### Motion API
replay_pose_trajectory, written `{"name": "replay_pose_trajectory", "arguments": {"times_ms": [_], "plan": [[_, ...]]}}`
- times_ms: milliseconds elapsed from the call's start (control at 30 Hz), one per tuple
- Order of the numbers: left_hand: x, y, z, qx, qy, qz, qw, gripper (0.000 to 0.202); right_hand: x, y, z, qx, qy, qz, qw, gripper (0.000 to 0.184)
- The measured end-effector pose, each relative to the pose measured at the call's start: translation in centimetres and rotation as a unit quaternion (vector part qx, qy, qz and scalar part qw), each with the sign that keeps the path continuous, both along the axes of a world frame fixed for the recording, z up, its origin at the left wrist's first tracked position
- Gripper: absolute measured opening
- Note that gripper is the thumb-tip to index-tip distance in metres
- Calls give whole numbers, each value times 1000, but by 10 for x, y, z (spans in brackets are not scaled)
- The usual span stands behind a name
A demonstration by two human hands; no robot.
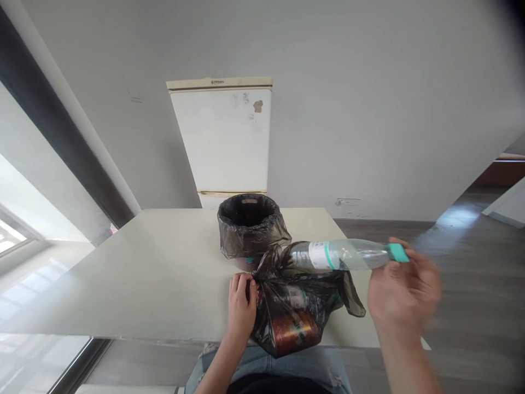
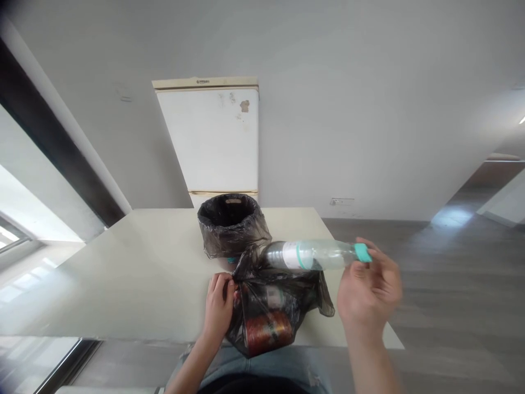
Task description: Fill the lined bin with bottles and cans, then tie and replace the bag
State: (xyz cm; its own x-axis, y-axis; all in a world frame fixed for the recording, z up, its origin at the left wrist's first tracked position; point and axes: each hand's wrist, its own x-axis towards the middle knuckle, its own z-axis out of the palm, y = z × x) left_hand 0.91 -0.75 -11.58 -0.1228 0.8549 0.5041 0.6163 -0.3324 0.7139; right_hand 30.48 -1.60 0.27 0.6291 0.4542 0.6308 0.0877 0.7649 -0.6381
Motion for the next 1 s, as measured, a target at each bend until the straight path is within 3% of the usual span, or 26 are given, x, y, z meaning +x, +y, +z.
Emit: {"name": "replay_pose_trajectory", "arguments": {"times_ms": [133, 200, 333, 433, 533, 700, 900, 1000], "plan": [[0, 0, 1, -2, -5, -1, 1000, 19, 3, -16, 17, 49, 18, -60, 997, 36], [0, 1, 1, -1, -6, 0, 1000, 20, 4, -26, 23, 41, 11, -54, 998, 36], [0, 1, -1, -3, -7, -1, 1000, 21, 2, -45, 28, -22, 54, 53, 997, 37], [-1, 0, -1, -4, 2, 3, 1000, 17, -6, -54, 22, -9, 153, 171, 973, 27], [-1, -2, 2, 11, 7, 12, 1000, 15, -19, -57, 14, -10, 171, 240, 956, 23], [-2, -7, 6, 56, -9, 23, 998, 16, -43, -58, 9, -43, 98, 282, 953, 24], [-6, -9, 1, 98, -24, 22, 995, 19, -60, -56, 6, -73, 26, 333, 940, 20], [-5, -17, 9, 105, -64, 6, 992, 21, -63, -54, 2, -83, -5, 344, 935, 18]]}}
